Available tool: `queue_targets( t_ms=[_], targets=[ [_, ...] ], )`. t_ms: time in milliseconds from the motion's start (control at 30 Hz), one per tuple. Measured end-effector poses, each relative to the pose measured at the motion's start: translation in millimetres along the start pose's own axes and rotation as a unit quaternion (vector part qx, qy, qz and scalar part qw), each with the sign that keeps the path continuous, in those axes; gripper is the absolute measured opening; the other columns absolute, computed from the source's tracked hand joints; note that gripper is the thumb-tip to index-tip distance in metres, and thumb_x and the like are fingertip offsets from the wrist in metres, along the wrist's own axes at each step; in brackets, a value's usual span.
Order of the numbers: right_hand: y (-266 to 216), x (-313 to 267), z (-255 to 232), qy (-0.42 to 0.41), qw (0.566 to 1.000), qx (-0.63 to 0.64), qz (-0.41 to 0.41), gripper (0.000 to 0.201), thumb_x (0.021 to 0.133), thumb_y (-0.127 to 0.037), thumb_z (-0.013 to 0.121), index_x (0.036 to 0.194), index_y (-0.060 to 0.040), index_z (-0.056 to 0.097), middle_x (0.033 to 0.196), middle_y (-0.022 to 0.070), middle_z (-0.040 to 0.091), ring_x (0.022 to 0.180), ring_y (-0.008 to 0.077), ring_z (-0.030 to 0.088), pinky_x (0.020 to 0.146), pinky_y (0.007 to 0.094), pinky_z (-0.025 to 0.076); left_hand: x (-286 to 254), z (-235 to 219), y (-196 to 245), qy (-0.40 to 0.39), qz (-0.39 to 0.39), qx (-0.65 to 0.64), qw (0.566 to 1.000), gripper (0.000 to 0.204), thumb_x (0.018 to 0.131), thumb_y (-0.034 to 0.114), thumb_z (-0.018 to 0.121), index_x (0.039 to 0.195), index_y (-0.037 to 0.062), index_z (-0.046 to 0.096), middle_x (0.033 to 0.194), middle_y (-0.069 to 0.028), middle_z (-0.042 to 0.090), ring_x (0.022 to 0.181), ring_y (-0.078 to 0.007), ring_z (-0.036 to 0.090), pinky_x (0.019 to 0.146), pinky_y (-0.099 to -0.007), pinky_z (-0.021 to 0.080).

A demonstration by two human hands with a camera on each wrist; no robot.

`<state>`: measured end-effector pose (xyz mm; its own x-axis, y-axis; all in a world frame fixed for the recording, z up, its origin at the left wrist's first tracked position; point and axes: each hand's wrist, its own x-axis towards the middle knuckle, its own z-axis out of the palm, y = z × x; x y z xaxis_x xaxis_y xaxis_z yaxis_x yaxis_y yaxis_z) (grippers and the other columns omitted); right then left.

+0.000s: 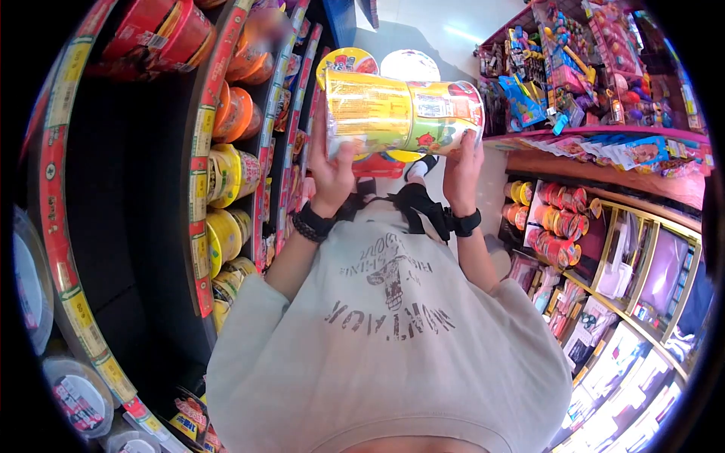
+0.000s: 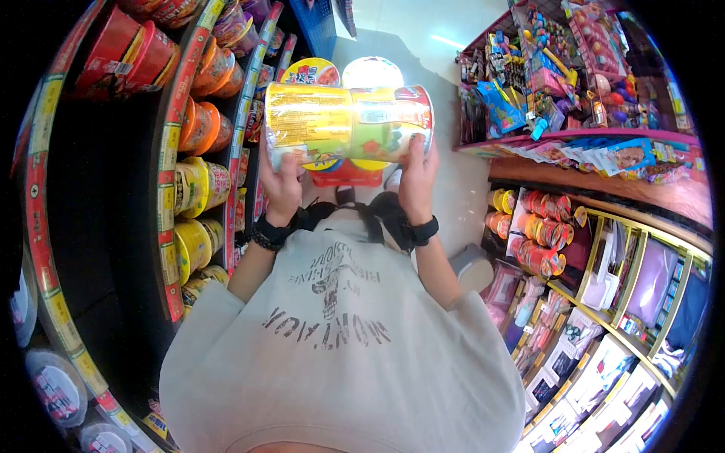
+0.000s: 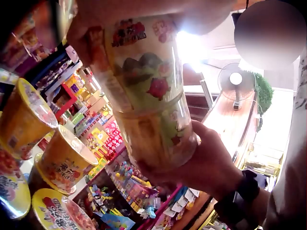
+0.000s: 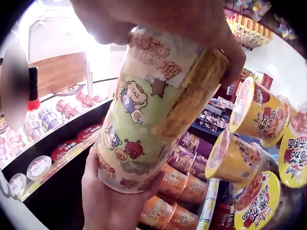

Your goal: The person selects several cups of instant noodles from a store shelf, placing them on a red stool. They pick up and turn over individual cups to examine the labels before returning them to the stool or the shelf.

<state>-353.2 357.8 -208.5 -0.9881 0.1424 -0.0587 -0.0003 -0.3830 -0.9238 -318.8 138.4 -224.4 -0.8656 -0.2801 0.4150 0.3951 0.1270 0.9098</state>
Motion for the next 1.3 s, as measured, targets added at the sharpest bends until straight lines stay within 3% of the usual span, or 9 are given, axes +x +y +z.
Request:
queue_targets(
  t_ms=[67,133,233,433,833,933,1033,1133,1300],
  targets=[
    [2.3,0.1,-1.9,0.000,1.000,-0.004,0.002,0.037,0.108,-0.025,0.046,0.133,0.0015,0.051,0.115,0.0056,0.062,0.100,0.0103,0.057,0.087,0.0283,0.048,-2.5,1.7,-1.5,0.016,-0.026,-0.061,0.998,0.063,0.104,0.025,0.051,0.155,-0.0007,0.025,0.129,-0.0103,0.058,0.098,-0.0101,0.058,0.077,-0.0219,0.049],
    [5.4,-0.7,-1.4,0.002,1.000,0.004,0.000,0.037,0.108,-0.025,0.046,0.133,0.0014,0.051,0.116,0.0058,0.062,0.101,0.0104,0.057,0.087,0.0284,0.048,-4.1,0.9,-0.4,0.014,-0.052,-0.044,0.998,0.063,0.104,0.026,0.051,0.155,-0.0005,0.025,0.129,-0.0108,0.058,0.098,-0.0106,0.058,0.078,-0.0225,0.049],
    [6.8,0.0,-3.0,-0.013,1.000,0.007,0.008,0.043,0.108,-0.028,0.047,0.141,-0.0010,0.045,0.136,0.0109,0.057,0.123,0.0188,0.056,0.105,0.0366,0.043,-2.0,-0.4,2.9,0.013,-0.055,-0.045,0.997,0.063,0.104,0.025,0.051,0.155,-0.0009,0.025,0.130,-0.0119,0.057,0.103,-0.0132,0.059,0.084,-0.0262,0.050],
    [9.6,4.8,-6.8,-0.019,0.999,-0.032,-0.001,0.043,0.108,-0.028,0.046,0.142,-0.0014,0.044,0.137,0.0107,0.056,0.125,0.0193,0.055,0.106,0.0376,0.043,3.7,0.8,2.7,0.009,-0.040,-0.068,0.997,0.063,0.104,0.025,0.051,0.155,-0.0018,0.025,0.134,-0.0139,0.056,0.116,-0.0189,0.058,0.096,-0.0325,0.049],
    [8.8,5.1,0.6,-0.009,1.000,-0.011,0.007,0.044,0.108,-0.030,0.045,0.142,-0.0019,0.044,0.137,0.0102,0.056,0.124,0.0191,0.056,0.105,0.0375,0.044,7.4,-2.3,2.0,-0.004,-0.035,-0.048,0.998,0.062,0.104,0.021,0.050,0.155,-0.0025,0.025,0.138,-0.0162,0.054,0.120,-0.0203,0.057,0.100,-0.0330,0.047],
    [5.8,5.0,11.5,0.013,1.000,0.026,-0.003,0.038,0.109,-0.026,0.045,0.136,0.0005,0.049,0.120,0.0052,0.061,0.104,0.0099,0.056,0.090,0.0283,0.047,7.8,-5.4,-3.2,-0.009,-0.026,-0.013,1.000,0.062,0.104,0.021,0.050,0.155,-0.0026,0.025,0.137,-0.0160,0.055,0.120,-0.0198,0.057,0.100,-0.0326,0.047],
    [8.5,8.7,3.2,-0.021,1.000,-0.010,0.007,0.043,0.108,-0.029,0.045,0.141,-0.0012,0.044,0.137,0.0107,0.056,0.124,0.0194,0.056,0.106,0.0374,0.043,8.1,-8.8,-5.0,-0.015,-0.029,-0.004,0.999,0.062,0.104,0.022,0.050,0.155,-0.0025,0.025,0.136,-0.0152,0.056,0.117,-0.0185,0.058,0.097,-0.0314,0.048],
    [6.9,6.8,6.4,-0.022,1.000,0.012,0.011,0.043,0.108,-0.029,0.046,0.141,-0.0010,0.045,0.137,0.0108,0.056,0.124,0.0194,0.056,0.106,0.0375,0.043,5.9,-12.0,-3.7,-0.020,-0.053,0.017,0.998,0.063,0.104,0.022,0.050,0.155,-0.0022,0.025,0.132,-0.0136,0.057,0.108,-0.0148,0.059,0.088,-0.0269,0.050],
    [11.6,8.2,5.5,-0.017,1.000,0.004,0.010,0.044,0.108,-0.029,0.045,0.142,-0.0010,0.044,0.136,0.0104,0.057,0.123,0.0191,0.056,0.105,0.0365,0.043,6.7,-9.9,-9.8,-0.010,-0.030,0.019,0.999,0.064,0.103,0.023,0.051,0.156,-0.0015,0.026,0.128,-0.0112,0.059,0.094,-0.0080,0.056,0.073,-0.0190,0.048]
  ],
)
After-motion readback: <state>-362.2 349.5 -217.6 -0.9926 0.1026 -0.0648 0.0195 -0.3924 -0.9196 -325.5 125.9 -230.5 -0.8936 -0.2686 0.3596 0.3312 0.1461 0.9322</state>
